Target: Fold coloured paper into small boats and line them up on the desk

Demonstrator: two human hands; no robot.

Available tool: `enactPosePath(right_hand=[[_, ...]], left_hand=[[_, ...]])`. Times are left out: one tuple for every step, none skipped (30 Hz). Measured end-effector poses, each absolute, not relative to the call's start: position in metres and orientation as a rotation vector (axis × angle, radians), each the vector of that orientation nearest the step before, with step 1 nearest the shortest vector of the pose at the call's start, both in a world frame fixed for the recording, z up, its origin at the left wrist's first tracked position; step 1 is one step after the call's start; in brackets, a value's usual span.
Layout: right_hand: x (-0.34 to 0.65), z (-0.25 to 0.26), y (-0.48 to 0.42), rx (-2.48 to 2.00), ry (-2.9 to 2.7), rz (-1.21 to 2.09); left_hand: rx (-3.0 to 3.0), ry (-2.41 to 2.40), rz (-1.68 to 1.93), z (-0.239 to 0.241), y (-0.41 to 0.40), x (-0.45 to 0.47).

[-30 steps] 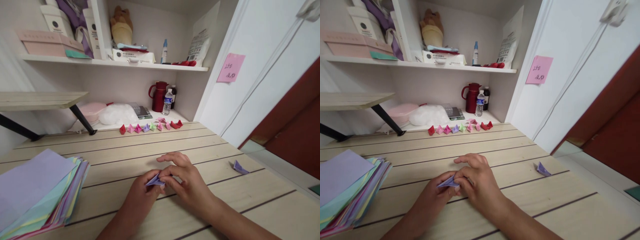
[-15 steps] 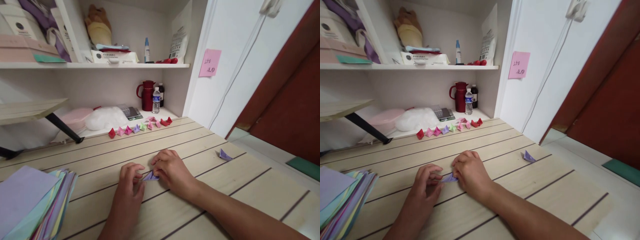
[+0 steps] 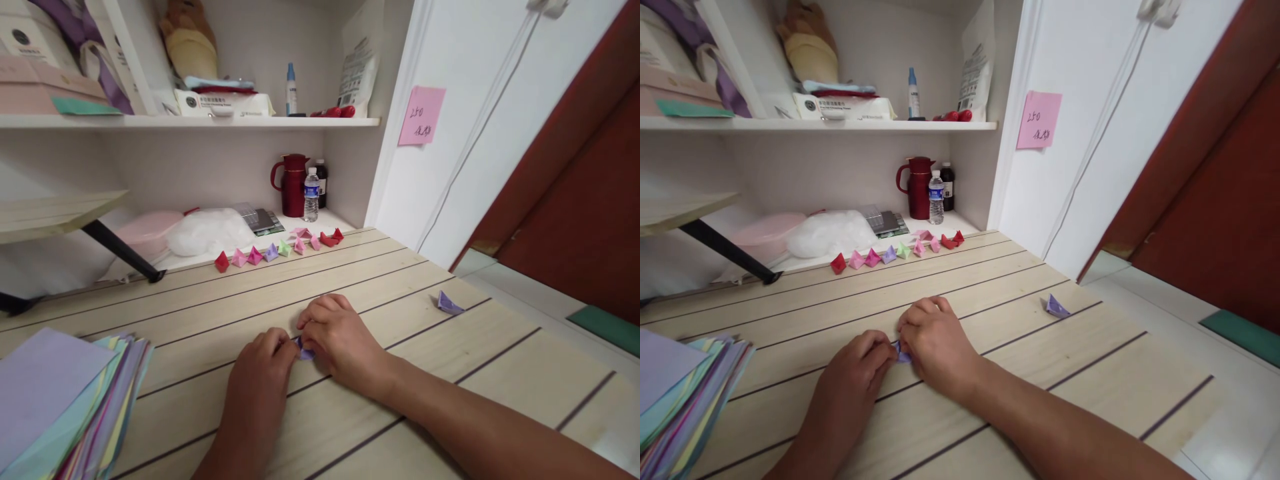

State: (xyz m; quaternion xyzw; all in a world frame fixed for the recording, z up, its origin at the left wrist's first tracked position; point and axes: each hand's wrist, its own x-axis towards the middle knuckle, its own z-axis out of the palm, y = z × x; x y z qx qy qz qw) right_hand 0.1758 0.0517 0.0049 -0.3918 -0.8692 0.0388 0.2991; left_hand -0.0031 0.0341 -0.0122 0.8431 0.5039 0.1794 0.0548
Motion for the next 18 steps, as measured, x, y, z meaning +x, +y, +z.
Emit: enactPosePath(right_hand=[[0.175,0.005,0.051,-1.038,-2.314,0.095],[0.174,0.005,0.051,-1.041,-2.314,0.097],[0.174,0.005,0.05,-1.048,-2.306,0.111],[0.174,0.005,0.051,-1.058,-2.289,0.141],[0.175,0.005,0.051,-1.069,-2.26,0.19],[0.177,0.005,0.053,-1.082,-2.216,0.263],[0.179,0.006,0.055,-1.093,-2.158,0.355],[0.182,0.006,0.057,-1.096,-2.092,0.45],[0.186,0.006,0.06,-1.092,-2.032,0.539],[0.19,0.006,0.064,-1.087,-1.984,0.617],[0.194,0.006,0.067,-1.087,-1.945,0.679],[0.198,0.005,0.069,-1.096,-1.919,0.725],[0.202,0.005,0.072,-1.113,-1.903,0.761],[0.205,0.004,0.074,-1.139,-1.893,0.796],[0.207,0.003,0.075,-1.165,-1.889,0.831],[0.209,0.003,0.076,-1.187,-1.898,0.865],[0.211,0.003,0.076,-1.201,-1.919,0.899],[0.212,0.003,0.076,-1.209,-1.947,0.933]], left_hand=[[2.58,1.533,0.529,-0.013,0.034,-0.003],[2.59,1.532,0.522,-0.014,0.035,-0.003],[2.592,1.531,0.524,-0.015,0.035,-0.004],[2.593,1.532,0.531,-0.015,0.036,-0.004],[2.586,1.531,0.543,-0.014,0.036,-0.005],[2.565,1.525,0.566,-0.014,0.037,-0.005],[2.524,1.515,0.6,-0.013,0.038,-0.006],[2.464,1.504,0.645,-0.012,0.038,-0.007],[2.393,1.488,0.695,-0.012,0.039,-0.008],[2.32,1.473,0.746,-0.012,0.039,-0.009],[2.258,1.462,0.786,-0.012,0.04,-0.01],[2.215,1.457,0.811,-0.012,0.04,-0.011],[2.186,1.456,0.822,-0.012,0.039,-0.011],[2.169,1.456,0.827,-0.012,0.039,-0.011],[2.16,1.457,0.828,-0.013,0.039,-0.011],[2.156,1.458,0.828,-0.013,0.038,-0.011],[2.158,1.456,0.828,-0.013,0.038,-0.011],[2.165,1.453,0.828,-0.013,0.037,-0.011]])
